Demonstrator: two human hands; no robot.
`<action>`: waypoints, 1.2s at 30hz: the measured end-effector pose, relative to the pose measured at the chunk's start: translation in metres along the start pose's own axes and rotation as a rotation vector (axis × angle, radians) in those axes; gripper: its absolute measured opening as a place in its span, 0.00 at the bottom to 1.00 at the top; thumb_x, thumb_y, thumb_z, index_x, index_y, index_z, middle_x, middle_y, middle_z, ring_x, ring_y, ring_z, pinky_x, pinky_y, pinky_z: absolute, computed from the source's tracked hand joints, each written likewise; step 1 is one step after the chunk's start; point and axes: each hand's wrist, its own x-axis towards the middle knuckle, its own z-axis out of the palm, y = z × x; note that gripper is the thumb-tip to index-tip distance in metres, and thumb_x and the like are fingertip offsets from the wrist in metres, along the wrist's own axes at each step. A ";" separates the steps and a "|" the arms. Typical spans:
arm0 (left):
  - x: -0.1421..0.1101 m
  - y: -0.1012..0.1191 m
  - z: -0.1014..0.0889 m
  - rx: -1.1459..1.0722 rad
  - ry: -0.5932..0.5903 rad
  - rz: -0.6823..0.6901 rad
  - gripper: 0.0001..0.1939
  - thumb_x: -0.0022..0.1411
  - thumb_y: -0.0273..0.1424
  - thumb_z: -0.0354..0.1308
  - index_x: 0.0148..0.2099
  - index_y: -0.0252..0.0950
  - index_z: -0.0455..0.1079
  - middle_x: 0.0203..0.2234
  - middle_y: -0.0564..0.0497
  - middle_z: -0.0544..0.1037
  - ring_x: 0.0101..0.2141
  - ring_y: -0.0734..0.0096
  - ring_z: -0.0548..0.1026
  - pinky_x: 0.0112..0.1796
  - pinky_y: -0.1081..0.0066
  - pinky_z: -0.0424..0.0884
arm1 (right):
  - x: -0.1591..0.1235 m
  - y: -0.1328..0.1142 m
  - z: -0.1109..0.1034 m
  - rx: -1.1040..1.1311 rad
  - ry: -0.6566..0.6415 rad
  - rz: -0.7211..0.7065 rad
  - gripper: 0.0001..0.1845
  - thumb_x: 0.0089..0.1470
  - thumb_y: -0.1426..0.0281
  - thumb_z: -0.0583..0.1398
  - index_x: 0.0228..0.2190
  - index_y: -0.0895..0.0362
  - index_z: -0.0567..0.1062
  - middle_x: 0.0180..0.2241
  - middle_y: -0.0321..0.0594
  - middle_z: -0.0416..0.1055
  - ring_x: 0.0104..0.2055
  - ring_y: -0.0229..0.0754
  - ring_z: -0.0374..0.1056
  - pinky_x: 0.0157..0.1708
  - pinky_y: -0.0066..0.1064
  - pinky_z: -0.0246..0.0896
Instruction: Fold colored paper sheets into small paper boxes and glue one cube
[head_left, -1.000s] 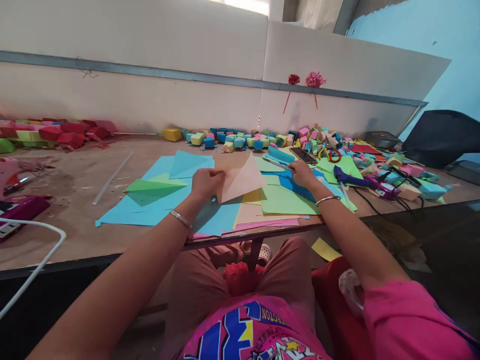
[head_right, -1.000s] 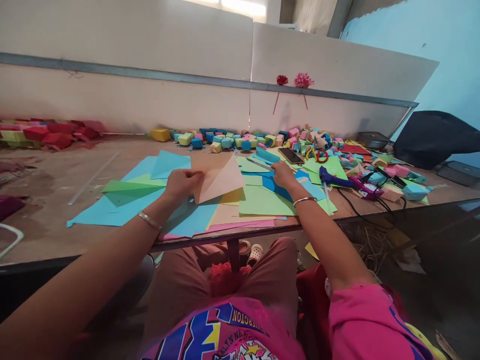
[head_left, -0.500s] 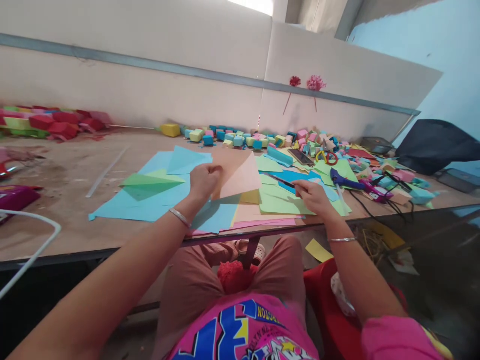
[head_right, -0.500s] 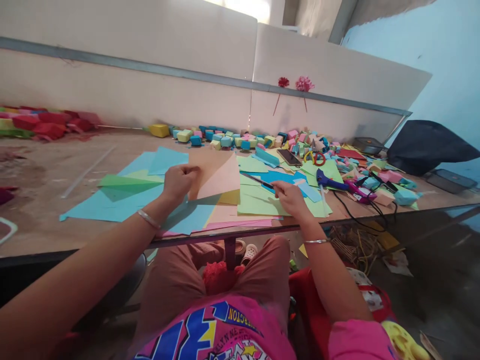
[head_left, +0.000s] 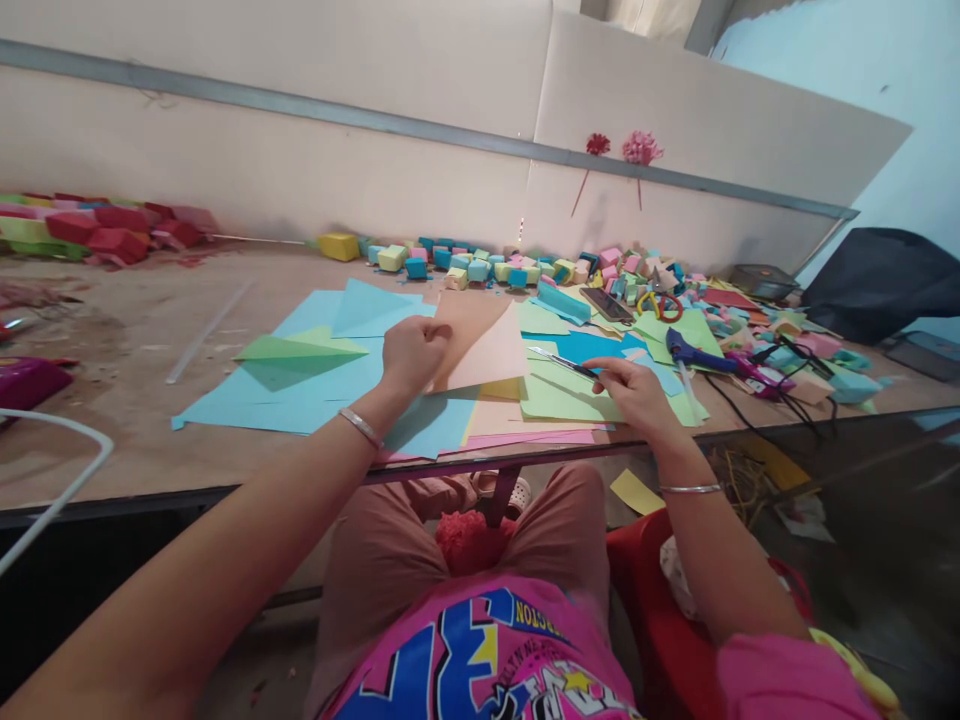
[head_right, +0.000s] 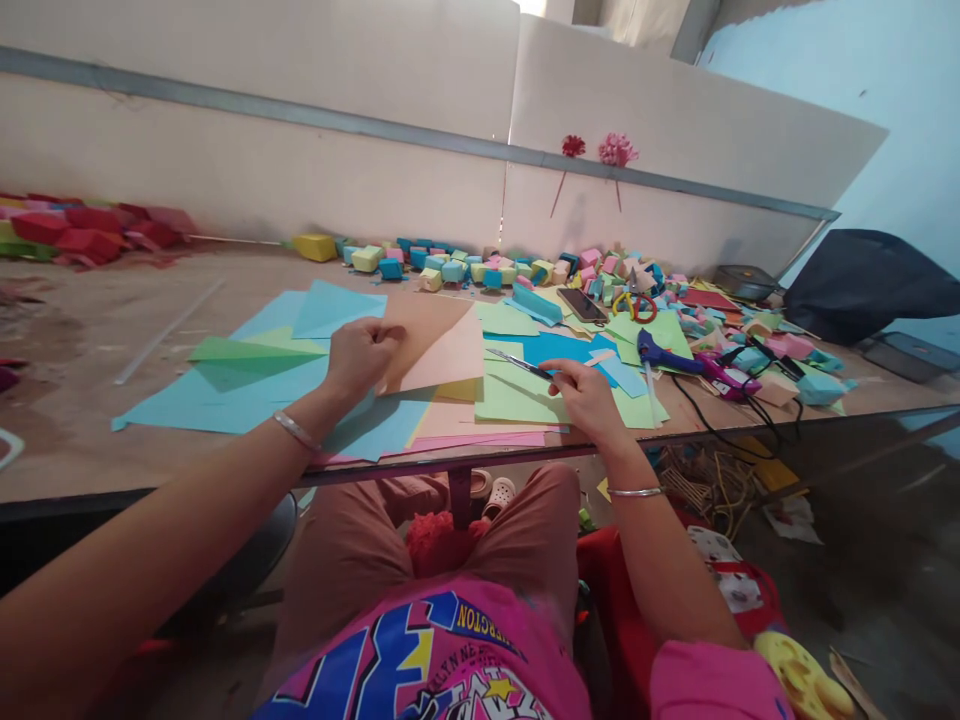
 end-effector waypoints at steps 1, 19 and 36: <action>0.000 0.001 0.000 -0.001 0.001 0.001 0.14 0.53 0.34 0.51 0.18 0.37 0.57 0.16 0.55 0.55 0.22 0.72 0.57 0.27 0.69 0.52 | 0.000 -0.001 0.000 -0.005 -0.007 -0.007 0.21 0.53 0.67 0.52 0.42 0.59 0.79 0.25 0.38 0.74 0.23 0.36 0.58 0.25 0.28 0.53; -0.006 -0.005 0.003 0.223 -0.082 0.040 0.30 0.49 0.32 0.60 0.56 0.30 0.66 0.43 0.38 0.75 0.44 0.50 0.72 0.43 0.61 0.67 | -0.011 -0.009 0.003 -0.099 -0.228 -0.203 0.12 0.55 0.68 0.58 0.38 0.55 0.80 0.39 0.42 0.78 0.40 0.44 0.71 0.40 0.32 0.63; -0.024 0.007 0.013 0.283 -0.560 0.896 0.19 0.70 0.36 0.44 0.55 0.41 0.71 0.53 0.47 0.75 0.64 0.58 0.58 0.64 0.54 0.44 | -0.012 0.002 0.003 -0.259 -0.209 -0.321 0.15 0.57 0.72 0.54 0.38 0.54 0.81 0.40 0.45 0.76 0.43 0.48 0.70 0.45 0.37 0.64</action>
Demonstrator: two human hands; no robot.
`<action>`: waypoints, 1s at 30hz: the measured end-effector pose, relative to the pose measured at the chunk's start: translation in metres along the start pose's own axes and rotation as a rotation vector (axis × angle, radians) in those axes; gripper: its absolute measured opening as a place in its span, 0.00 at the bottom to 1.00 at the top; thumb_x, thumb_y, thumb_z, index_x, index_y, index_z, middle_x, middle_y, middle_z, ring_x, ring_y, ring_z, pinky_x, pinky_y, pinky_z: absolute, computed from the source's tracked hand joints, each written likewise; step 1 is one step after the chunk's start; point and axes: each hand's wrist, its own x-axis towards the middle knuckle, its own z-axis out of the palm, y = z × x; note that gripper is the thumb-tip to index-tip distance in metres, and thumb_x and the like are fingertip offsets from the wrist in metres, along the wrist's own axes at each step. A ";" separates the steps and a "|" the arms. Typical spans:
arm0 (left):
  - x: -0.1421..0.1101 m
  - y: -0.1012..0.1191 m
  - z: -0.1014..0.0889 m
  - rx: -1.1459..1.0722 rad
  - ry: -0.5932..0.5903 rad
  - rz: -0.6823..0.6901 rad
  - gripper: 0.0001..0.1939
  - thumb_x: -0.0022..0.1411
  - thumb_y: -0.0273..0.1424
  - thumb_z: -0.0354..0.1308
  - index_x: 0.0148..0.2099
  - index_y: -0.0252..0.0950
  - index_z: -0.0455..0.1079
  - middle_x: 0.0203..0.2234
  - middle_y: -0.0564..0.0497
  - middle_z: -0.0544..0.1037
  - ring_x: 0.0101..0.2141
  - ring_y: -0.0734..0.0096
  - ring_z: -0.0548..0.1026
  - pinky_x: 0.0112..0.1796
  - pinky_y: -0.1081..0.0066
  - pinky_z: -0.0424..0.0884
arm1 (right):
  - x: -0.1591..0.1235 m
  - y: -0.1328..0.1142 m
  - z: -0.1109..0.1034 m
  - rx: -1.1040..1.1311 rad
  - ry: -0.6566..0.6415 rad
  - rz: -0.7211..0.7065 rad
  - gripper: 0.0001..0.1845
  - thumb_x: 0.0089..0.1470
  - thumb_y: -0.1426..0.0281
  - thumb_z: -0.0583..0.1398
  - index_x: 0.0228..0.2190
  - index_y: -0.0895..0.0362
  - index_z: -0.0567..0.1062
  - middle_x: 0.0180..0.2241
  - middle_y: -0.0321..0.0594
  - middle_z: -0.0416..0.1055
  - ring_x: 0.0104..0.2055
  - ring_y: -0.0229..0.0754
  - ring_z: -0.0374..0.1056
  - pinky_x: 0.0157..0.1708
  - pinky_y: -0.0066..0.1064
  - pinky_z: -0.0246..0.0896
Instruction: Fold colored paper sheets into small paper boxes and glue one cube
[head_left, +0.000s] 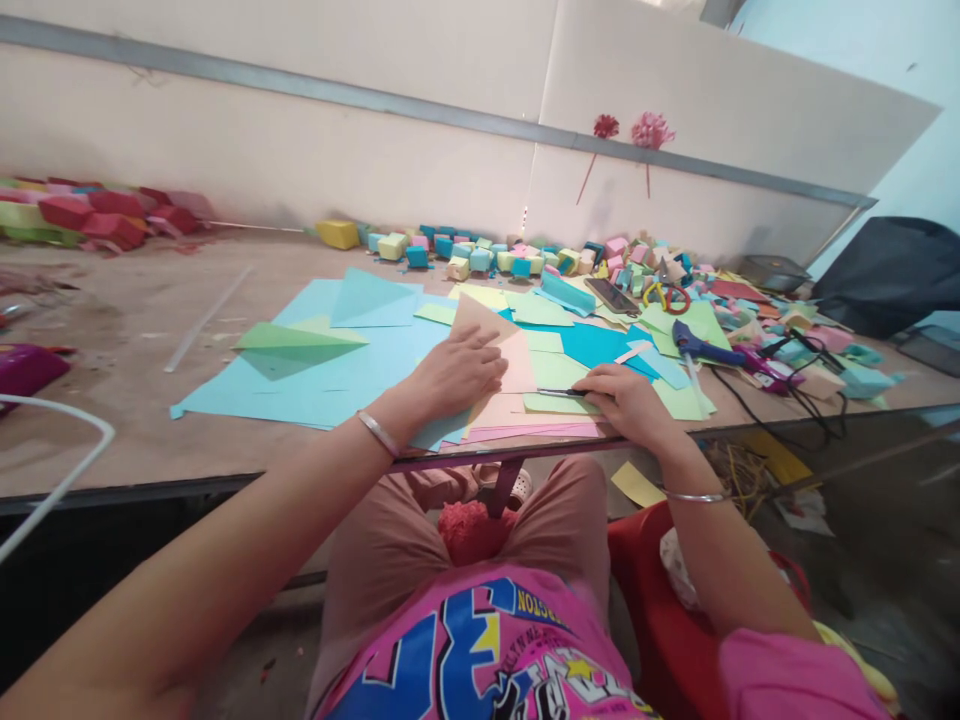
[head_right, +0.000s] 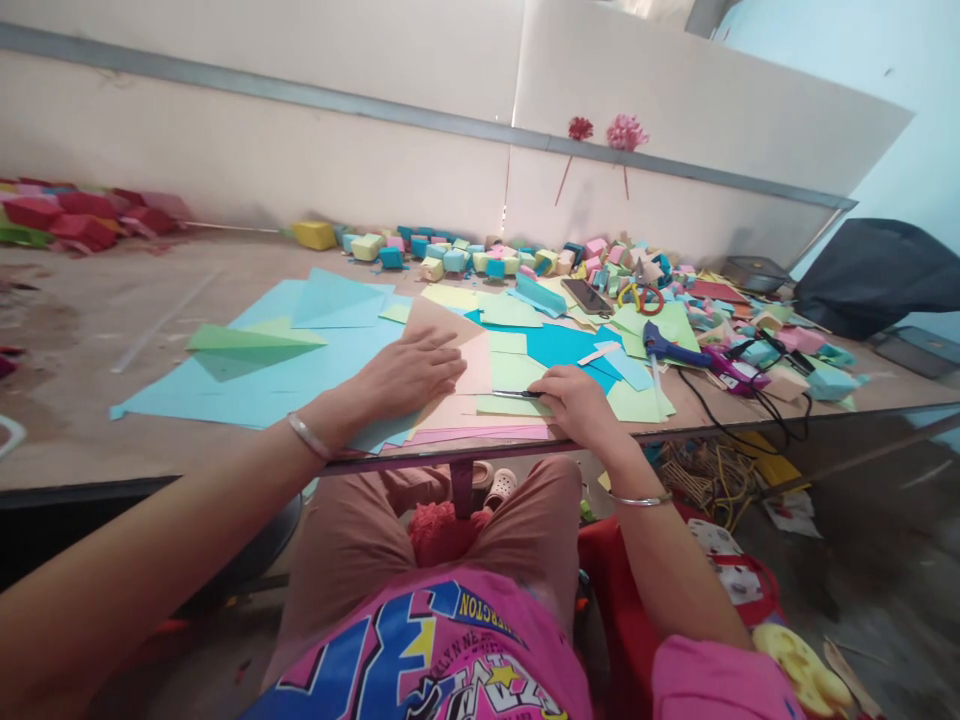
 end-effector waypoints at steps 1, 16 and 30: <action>0.001 0.000 0.000 -0.048 -0.038 0.021 0.20 0.71 0.36 0.42 0.57 0.40 0.69 0.56 0.46 0.73 0.63 0.61 0.59 0.63 0.58 0.48 | 0.000 0.000 -0.001 0.001 0.000 -0.001 0.15 0.57 0.72 0.54 0.38 0.55 0.81 0.40 0.45 0.76 0.43 0.47 0.70 0.45 0.37 0.64; -0.002 -0.001 -0.004 -0.201 -0.348 -0.272 0.27 0.70 0.47 0.35 0.70 0.56 0.45 0.70 0.53 0.41 0.68 0.48 0.38 0.60 0.39 0.37 | -0.012 0.003 0.001 0.008 0.097 0.008 0.14 0.55 0.72 0.56 0.36 0.53 0.82 0.38 0.44 0.77 0.40 0.46 0.71 0.42 0.36 0.67; -0.001 0.002 -0.007 -0.184 -0.355 -0.273 0.28 0.70 0.47 0.34 0.70 0.56 0.46 0.70 0.52 0.41 0.68 0.49 0.39 0.61 0.40 0.37 | -0.007 -0.006 0.007 0.050 0.060 0.010 0.14 0.55 0.72 0.56 0.37 0.54 0.83 0.38 0.45 0.77 0.40 0.46 0.72 0.41 0.36 0.67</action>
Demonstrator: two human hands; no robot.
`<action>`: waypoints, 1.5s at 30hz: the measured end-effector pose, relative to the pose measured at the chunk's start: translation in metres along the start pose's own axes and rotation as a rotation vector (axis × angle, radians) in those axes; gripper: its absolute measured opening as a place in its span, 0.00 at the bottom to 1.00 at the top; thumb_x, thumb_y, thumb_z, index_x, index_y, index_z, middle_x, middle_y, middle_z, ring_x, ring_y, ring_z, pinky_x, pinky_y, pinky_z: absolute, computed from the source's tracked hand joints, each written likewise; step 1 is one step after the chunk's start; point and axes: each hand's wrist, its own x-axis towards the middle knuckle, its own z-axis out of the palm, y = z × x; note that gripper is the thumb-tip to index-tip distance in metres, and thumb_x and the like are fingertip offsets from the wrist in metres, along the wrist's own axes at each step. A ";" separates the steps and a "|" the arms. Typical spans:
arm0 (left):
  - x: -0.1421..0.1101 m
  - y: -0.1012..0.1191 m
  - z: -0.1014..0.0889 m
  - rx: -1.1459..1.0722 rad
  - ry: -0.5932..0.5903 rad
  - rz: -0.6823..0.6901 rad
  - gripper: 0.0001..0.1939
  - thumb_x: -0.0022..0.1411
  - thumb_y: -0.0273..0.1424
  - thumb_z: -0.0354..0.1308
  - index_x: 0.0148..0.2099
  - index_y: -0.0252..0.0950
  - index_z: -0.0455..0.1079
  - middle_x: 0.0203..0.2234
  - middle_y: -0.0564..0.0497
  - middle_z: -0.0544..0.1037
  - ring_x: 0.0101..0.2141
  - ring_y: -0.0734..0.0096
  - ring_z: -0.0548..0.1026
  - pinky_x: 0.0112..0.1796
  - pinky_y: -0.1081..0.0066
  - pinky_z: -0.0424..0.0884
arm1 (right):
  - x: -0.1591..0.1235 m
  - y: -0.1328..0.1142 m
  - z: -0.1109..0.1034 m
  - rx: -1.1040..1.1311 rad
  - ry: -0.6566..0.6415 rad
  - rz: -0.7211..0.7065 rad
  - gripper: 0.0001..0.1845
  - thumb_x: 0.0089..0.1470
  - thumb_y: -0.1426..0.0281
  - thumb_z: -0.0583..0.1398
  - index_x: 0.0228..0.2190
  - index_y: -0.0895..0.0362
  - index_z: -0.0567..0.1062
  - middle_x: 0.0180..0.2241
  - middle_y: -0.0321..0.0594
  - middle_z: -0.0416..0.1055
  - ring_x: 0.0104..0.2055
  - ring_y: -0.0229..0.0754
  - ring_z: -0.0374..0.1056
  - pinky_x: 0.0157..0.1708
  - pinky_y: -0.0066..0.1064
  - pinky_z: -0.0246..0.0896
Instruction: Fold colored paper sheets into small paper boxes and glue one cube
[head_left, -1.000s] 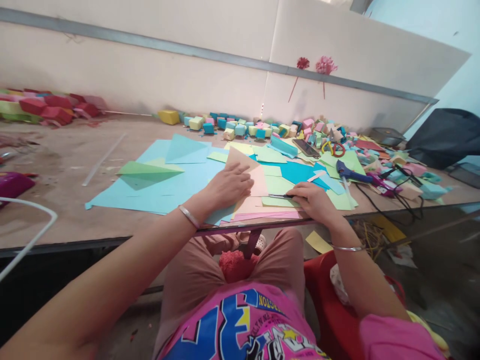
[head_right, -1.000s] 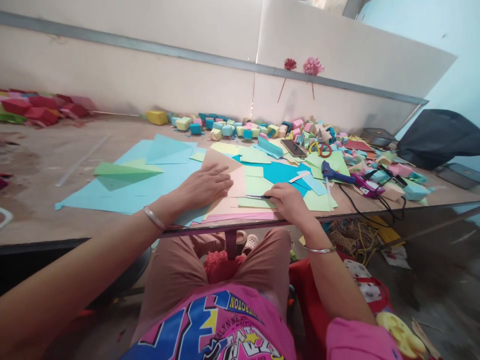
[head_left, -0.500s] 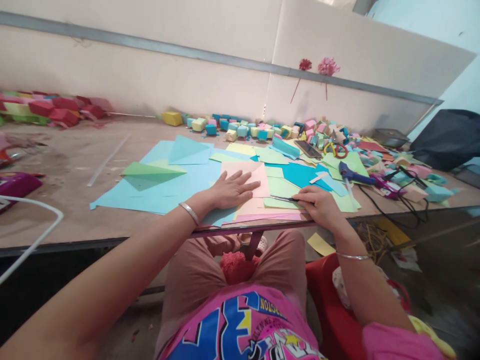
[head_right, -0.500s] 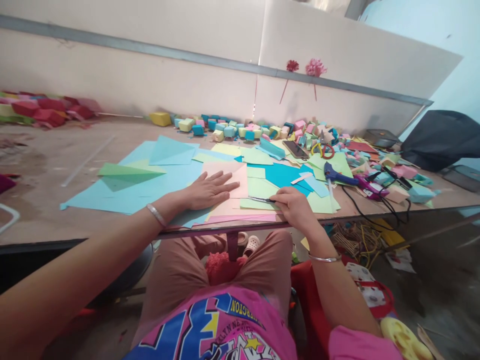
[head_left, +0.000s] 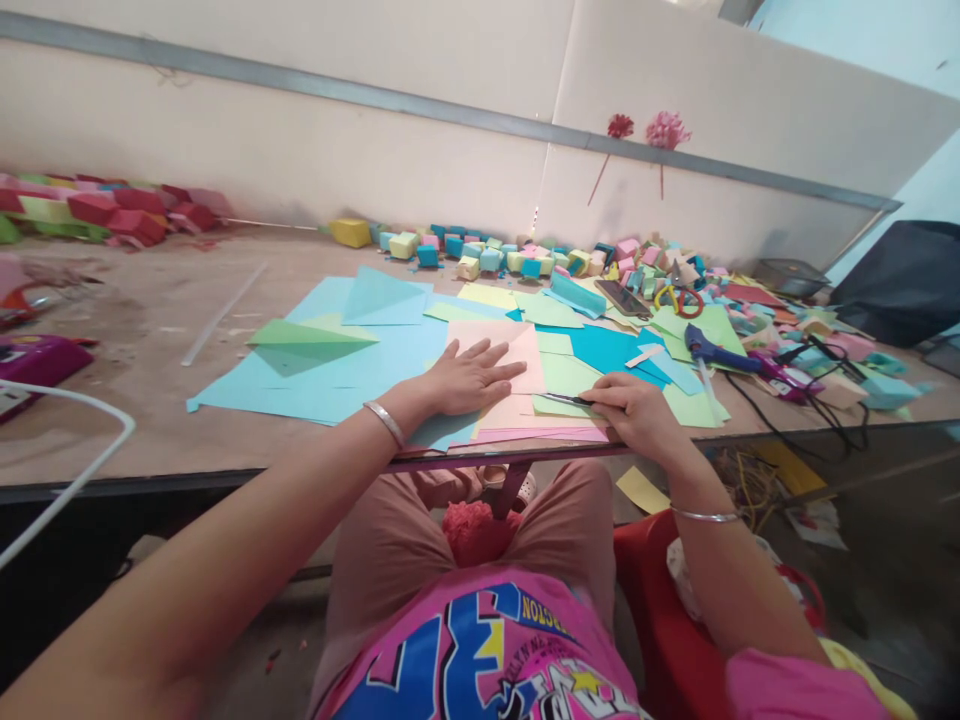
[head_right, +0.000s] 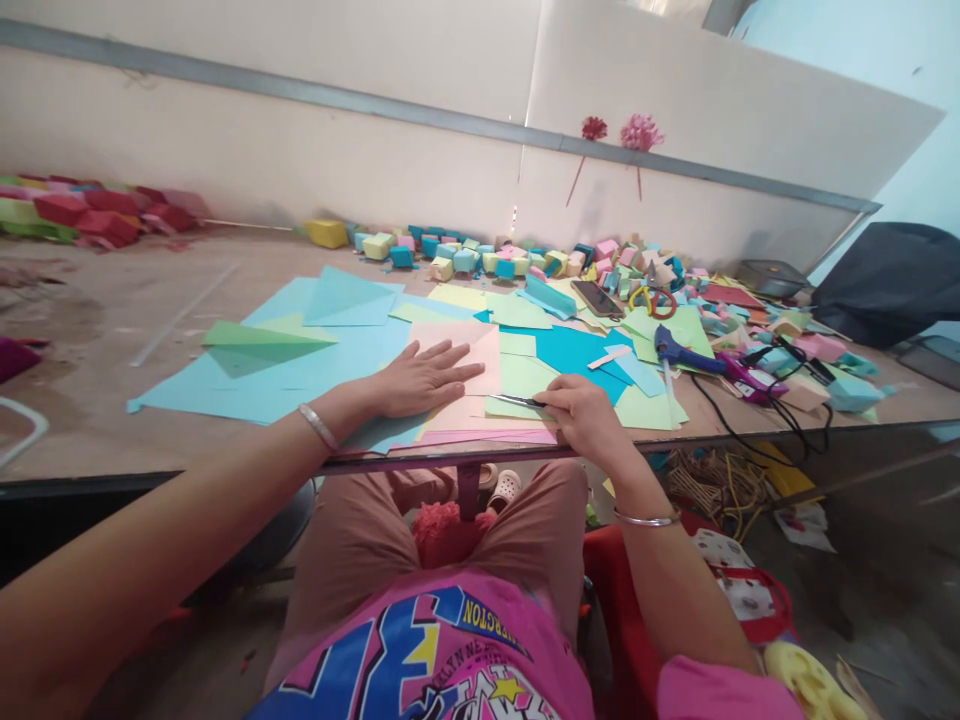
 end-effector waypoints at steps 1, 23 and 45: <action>0.000 0.000 0.000 0.002 0.001 0.001 0.28 0.70 0.48 0.34 0.70 0.56 0.46 0.70 0.52 0.42 0.68 0.49 0.39 0.61 0.40 0.37 | -0.002 0.000 -0.001 0.003 -0.003 0.008 0.14 0.56 0.72 0.56 0.37 0.54 0.83 0.38 0.45 0.76 0.39 0.45 0.72 0.40 0.35 0.67; 0.000 -0.008 -0.015 0.060 -0.053 0.029 0.27 0.69 0.48 0.39 0.69 0.59 0.46 0.71 0.57 0.42 0.68 0.47 0.37 0.60 0.39 0.39 | 0.011 -0.033 0.028 0.016 0.004 -0.133 0.14 0.57 0.75 0.57 0.40 0.58 0.82 0.34 0.46 0.74 0.37 0.45 0.69 0.38 0.35 0.65; -0.026 -0.049 -0.027 -0.075 -0.216 -0.024 0.30 0.65 0.53 0.46 0.67 0.62 0.49 0.71 0.55 0.37 0.68 0.44 0.35 0.57 0.31 0.29 | 0.022 -0.056 0.040 -0.007 -0.017 -0.203 0.17 0.60 0.76 0.54 0.38 0.55 0.83 0.31 0.44 0.73 0.35 0.43 0.67 0.35 0.33 0.62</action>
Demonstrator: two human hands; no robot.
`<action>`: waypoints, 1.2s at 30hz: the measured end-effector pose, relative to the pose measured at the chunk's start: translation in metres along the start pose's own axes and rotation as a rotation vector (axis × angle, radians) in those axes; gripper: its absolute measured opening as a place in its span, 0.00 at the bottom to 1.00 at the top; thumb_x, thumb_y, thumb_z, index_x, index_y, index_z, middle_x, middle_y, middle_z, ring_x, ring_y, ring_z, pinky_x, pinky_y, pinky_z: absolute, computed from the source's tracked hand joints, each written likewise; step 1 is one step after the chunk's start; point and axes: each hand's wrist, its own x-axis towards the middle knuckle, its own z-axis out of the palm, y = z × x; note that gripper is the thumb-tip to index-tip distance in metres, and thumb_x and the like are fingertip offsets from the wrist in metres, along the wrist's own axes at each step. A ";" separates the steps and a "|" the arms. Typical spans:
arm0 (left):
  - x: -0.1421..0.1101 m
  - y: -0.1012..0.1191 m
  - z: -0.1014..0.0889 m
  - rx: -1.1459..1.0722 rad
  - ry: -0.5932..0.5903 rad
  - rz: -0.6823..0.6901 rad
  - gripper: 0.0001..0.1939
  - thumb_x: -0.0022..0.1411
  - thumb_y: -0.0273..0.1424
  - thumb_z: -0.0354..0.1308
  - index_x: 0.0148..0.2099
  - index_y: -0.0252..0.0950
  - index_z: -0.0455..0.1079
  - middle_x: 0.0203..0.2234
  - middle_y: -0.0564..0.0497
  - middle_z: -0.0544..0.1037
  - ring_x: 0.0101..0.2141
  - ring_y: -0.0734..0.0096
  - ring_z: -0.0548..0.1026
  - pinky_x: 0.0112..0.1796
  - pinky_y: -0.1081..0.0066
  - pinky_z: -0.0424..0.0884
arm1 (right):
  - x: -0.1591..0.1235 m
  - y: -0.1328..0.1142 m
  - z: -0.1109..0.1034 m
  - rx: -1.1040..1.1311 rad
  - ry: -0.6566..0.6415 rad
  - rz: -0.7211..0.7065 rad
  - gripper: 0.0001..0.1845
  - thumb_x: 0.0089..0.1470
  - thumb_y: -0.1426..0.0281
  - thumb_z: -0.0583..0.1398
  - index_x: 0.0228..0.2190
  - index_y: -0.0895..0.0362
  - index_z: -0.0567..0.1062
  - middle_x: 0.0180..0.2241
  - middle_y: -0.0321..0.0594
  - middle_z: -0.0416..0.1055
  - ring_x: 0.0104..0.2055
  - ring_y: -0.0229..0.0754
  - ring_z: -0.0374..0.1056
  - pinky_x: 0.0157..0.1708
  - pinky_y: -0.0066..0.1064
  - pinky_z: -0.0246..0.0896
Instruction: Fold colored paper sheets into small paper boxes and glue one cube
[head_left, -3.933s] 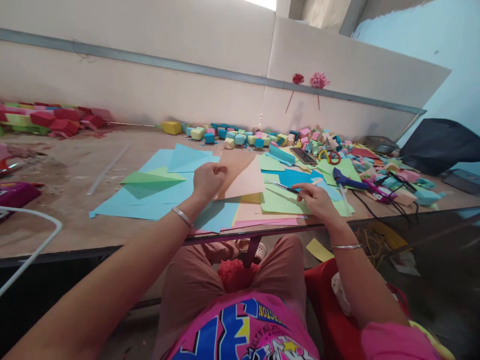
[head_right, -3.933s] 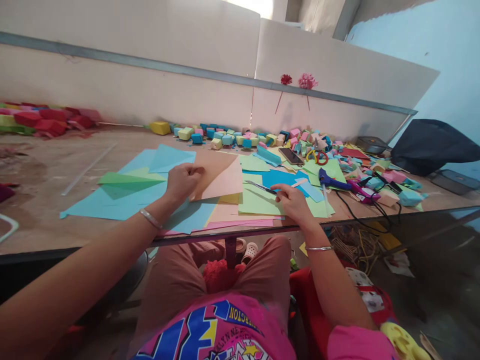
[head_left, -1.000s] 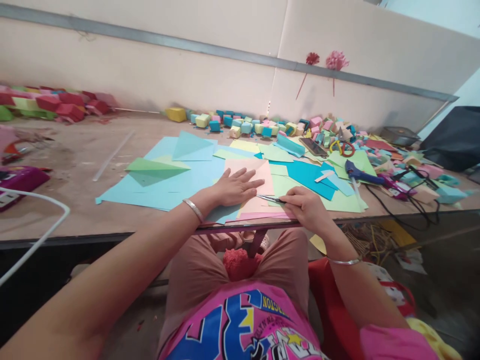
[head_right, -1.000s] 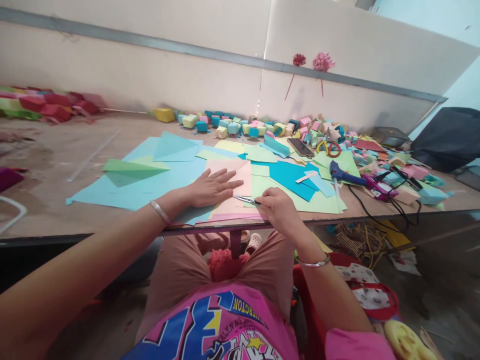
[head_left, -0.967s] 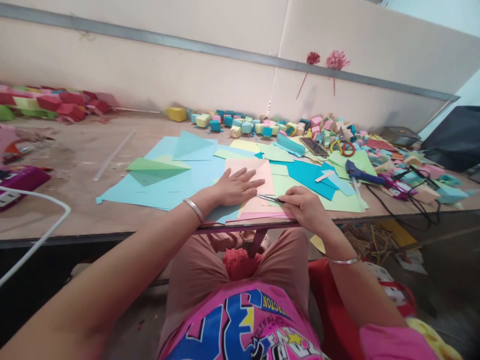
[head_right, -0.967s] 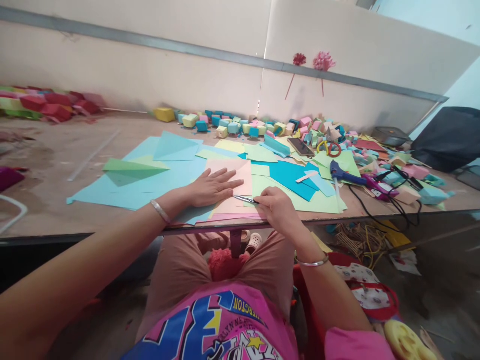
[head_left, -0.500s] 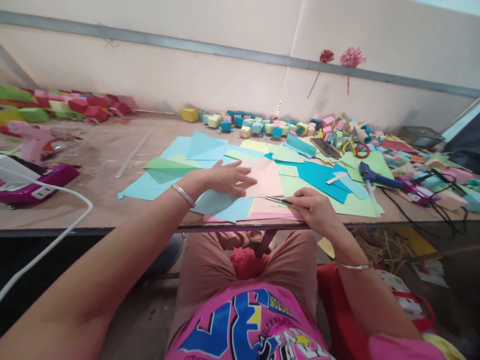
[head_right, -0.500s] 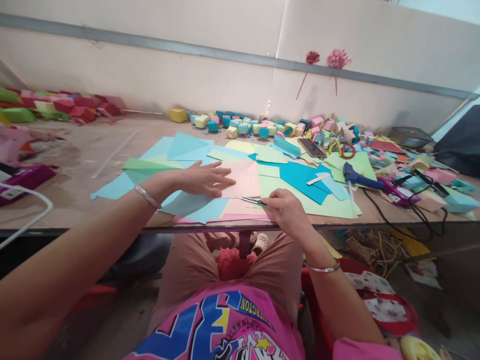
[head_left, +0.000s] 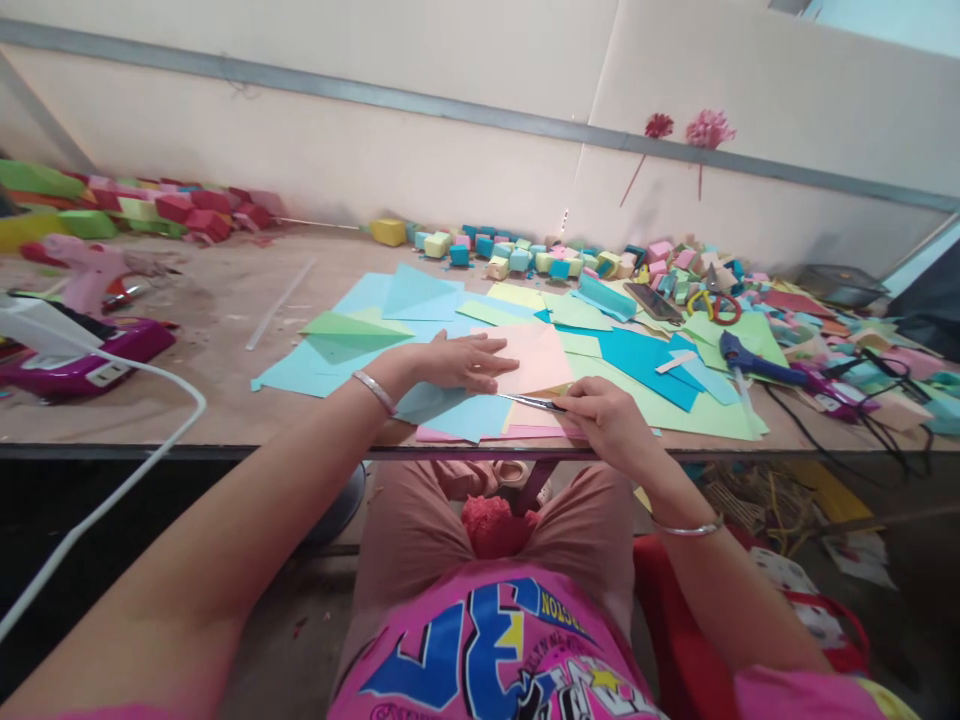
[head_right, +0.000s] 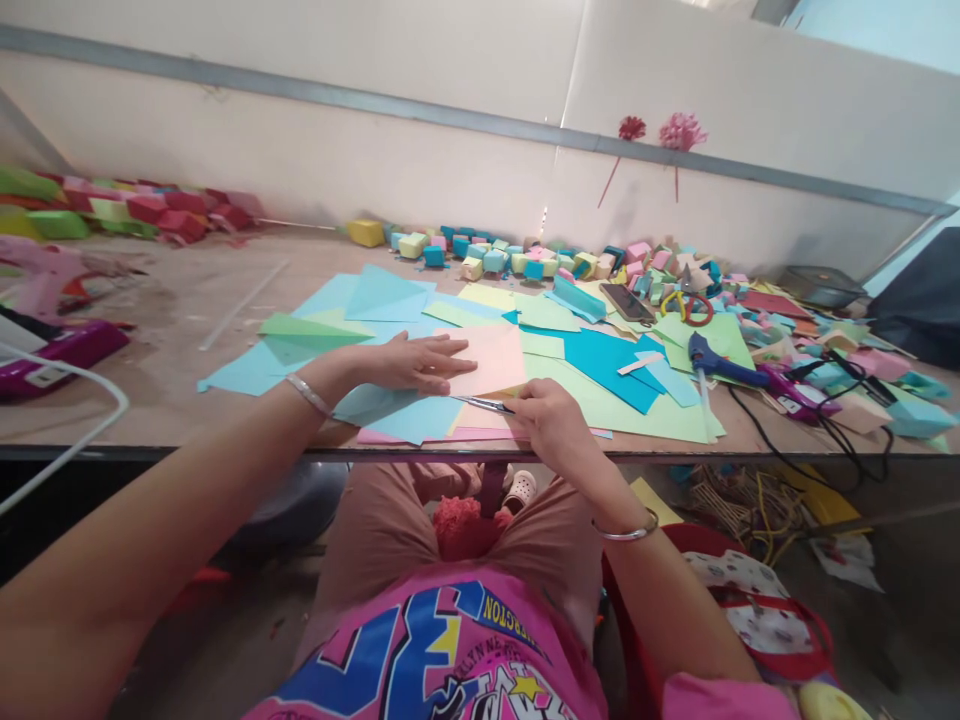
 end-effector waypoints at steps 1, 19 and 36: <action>0.000 0.001 -0.001 0.004 -0.003 -0.005 0.30 0.65 0.53 0.46 0.67 0.62 0.49 0.71 0.55 0.37 0.68 0.44 0.35 0.57 0.31 0.29 | 0.002 -0.002 0.002 -0.004 -0.003 0.007 0.16 0.59 0.75 0.54 0.38 0.55 0.83 0.31 0.44 0.73 0.35 0.43 0.66 0.34 0.32 0.62; 0.001 -0.001 0.004 -0.010 0.062 0.001 0.29 0.65 0.52 0.48 0.67 0.60 0.53 0.70 0.55 0.42 0.68 0.47 0.39 0.60 0.38 0.33 | 0.027 -0.034 0.020 0.092 -0.059 -0.086 0.14 0.59 0.74 0.56 0.35 0.54 0.83 0.31 0.42 0.72 0.34 0.40 0.66 0.35 0.31 0.62; -0.010 -0.001 0.007 -0.069 0.075 0.031 0.28 0.64 0.53 0.48 0.65 0.63 0.54 0.70 0.58 0.41 0.68 0.46 0.35 0.58 0.32 0.32 | 0.026 0.058 -0.027 0.041 0.104 0.474 0.18 0.56 0.61 0.57 0.44 0.58 0.76 0.36 0.46 0.77 0.32 0.44 0.72 0.34 0.35 0.66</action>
